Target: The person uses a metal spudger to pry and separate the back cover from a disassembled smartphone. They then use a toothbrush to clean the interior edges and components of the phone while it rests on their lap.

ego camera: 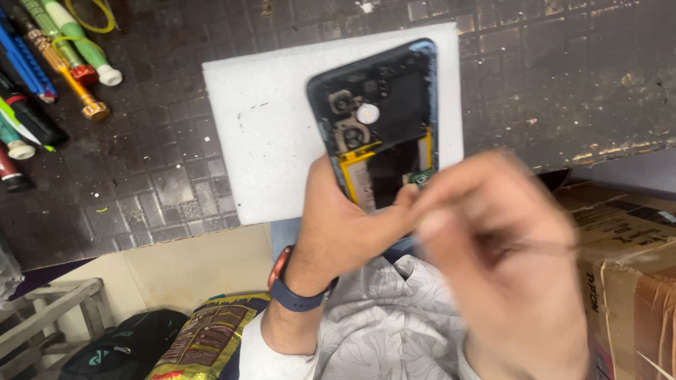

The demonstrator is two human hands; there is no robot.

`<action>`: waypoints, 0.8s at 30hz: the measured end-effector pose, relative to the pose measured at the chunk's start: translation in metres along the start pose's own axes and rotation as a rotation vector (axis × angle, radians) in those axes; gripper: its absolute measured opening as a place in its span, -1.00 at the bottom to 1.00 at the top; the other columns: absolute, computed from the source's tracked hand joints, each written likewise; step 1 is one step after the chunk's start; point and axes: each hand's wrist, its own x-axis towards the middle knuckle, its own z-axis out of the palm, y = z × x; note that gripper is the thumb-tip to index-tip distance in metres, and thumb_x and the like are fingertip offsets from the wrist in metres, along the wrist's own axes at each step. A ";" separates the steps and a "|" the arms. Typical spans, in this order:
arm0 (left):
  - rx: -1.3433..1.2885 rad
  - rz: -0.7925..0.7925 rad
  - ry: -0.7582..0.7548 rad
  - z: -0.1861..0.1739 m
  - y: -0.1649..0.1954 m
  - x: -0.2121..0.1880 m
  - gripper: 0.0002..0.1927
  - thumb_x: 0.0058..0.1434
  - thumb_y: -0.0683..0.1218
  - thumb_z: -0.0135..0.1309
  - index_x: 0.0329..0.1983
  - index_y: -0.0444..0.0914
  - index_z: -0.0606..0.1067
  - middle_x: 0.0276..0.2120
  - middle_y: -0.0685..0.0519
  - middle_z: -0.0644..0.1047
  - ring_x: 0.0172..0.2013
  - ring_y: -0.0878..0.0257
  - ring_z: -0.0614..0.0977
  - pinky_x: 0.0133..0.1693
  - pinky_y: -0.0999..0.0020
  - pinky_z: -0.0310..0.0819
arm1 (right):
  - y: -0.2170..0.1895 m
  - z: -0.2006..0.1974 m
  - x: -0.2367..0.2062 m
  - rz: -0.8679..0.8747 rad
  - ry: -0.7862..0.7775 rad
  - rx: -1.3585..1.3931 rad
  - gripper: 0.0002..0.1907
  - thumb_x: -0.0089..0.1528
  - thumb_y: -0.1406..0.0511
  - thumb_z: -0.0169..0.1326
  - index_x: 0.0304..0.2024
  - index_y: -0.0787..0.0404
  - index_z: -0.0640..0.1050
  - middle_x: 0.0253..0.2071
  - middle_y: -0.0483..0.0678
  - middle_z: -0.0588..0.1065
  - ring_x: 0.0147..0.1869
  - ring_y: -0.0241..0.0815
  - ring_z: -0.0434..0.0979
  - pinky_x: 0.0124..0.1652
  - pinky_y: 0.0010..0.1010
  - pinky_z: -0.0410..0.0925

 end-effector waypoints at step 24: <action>0.039 -0.159 0.057 -0.009 0.003 0.000 -0.82 0.07 -0.23 0.23 -0.25 -0.37 0.57 -0.41 0.11 0.60 -0.41 0.42 0.55 -0.35 0.42 0.54 | 0.018 -0.045 0.008 -0.377 -0.167 -0.454 -0.92 0.40 0.41 -0.06 -0.08 0.32 0.41 -0.42 -0.19 0.34 -0.39 -0.45 0.25 -0.39 -0.57 0.17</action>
